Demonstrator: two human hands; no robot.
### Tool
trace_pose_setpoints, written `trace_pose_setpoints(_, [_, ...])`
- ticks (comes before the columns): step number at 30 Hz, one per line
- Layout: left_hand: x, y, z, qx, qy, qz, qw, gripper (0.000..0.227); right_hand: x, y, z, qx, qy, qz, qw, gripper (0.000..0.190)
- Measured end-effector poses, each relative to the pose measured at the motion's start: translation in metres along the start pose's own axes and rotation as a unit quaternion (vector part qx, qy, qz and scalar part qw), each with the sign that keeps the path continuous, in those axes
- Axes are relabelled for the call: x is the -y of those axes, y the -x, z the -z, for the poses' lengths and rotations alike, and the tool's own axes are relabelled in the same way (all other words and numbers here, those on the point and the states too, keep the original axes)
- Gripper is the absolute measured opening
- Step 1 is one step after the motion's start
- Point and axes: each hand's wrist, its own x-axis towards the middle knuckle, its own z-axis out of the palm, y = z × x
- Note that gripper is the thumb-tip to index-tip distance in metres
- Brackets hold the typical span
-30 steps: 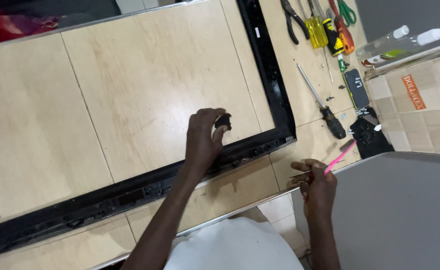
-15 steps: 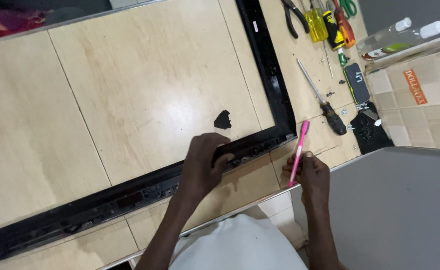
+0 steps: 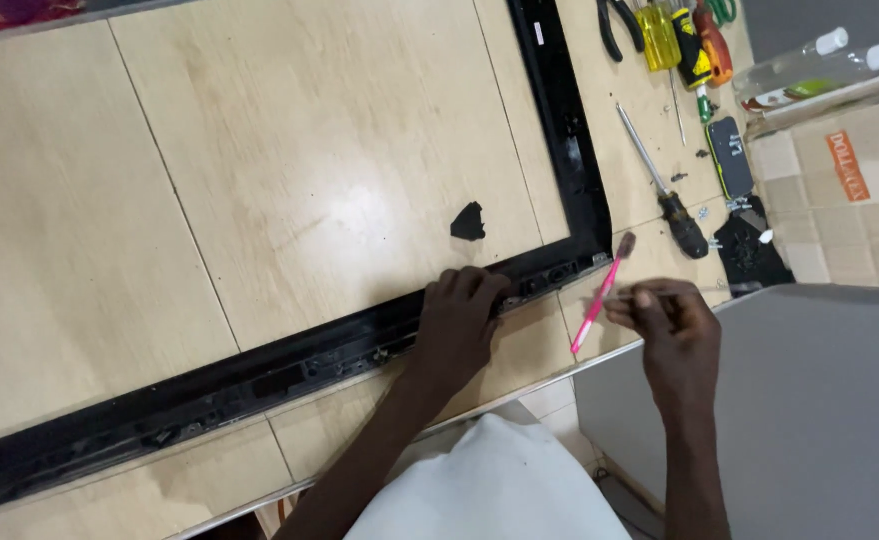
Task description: Cleaning the edges and grooves of a television frame using a small brush and a metal pick tool.
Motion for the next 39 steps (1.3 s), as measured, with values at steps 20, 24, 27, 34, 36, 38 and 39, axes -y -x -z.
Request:
trace_pose_setpoints(20, [-0.004,0.007,-0.001,-0.052,-0.035,-0.015,0.998,0.046,-0.019,-0.008,-0.052,0.162,0.478,0.215,0.836,0.009])
trace_pose_setpoints(24, [0.0,0.006,-0.005,-0.056,-0.046,-0.013,0.997,0.048,-0.02,-0.013,-0.053,0.136,0.405,0.196,0.882,0.007])
trace_pose_setpoints(27, [0.001,0.006,-0.003,-0.051,-0.032,-0.024,0.998,0.046,-0.019,-0.021,-0.046,0.113,0.274,0.154,0.943,0.004])
trace_pose_setpoints(34, [-0.001,0.004,-0.002,-0.027,-0.03,-0.001,0.999,0.049,-0.021,-0.011,-0.045,0.157,0.309,0.192,0.918,0.011])
trace_pose_setpoints(36, [-0.003,0.002,0.0,-0.019,-0.029,-0.002,0.999,0.048,-0.018,-0.007,-0.049,0.178,0.353,0.211,0.894,0.016])
trace_pose_setpoints(38, [-0.003,0.003,0.002,0.0,-0.026,0.009,1.0,0.047,-0.007,0.001,-0.057,0.173,0.429,0.199,0.864,0.017])
trace_pose_setpoints(39, [-0.004,0.004,0.004,0.0,-0.027,0.011,1.0,0.047,-0.006,-0.001,-0.059,0.175,0.427,0.199,0.864,0.017])
